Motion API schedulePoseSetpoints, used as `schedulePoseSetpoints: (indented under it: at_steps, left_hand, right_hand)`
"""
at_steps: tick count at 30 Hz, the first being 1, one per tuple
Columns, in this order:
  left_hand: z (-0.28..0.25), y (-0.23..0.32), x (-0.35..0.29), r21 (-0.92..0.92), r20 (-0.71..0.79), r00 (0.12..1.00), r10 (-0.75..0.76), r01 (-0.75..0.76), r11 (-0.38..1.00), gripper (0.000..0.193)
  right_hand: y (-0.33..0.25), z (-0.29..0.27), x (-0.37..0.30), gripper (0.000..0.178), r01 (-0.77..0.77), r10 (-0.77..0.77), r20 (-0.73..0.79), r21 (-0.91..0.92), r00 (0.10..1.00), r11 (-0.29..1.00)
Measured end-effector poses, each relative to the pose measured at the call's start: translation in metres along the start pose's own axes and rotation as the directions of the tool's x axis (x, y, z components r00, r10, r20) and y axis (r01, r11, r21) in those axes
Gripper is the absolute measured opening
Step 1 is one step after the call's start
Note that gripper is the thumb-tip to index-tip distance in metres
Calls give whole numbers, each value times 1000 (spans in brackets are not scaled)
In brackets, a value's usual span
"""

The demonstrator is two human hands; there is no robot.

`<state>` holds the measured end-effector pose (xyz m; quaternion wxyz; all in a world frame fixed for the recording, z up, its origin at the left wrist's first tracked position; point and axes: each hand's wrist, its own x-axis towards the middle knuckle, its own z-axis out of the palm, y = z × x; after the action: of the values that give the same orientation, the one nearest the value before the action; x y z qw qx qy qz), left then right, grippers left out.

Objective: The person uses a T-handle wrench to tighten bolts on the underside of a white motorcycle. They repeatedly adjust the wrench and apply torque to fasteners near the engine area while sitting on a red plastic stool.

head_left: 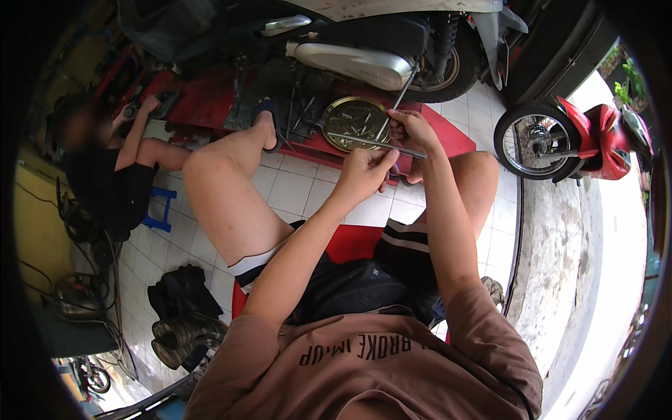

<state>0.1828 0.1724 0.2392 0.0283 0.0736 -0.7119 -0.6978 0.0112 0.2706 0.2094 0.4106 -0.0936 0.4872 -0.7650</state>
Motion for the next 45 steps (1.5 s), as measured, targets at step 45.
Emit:
schedulePoseSetpoints:
  at_steps: [45]
  left_hand:
    - [-87,61,29,776,458,767,-450,-98,622,52]
  right_hand:
    - [-11,18,-68,41,-148,-213,-282,-860,935,489]
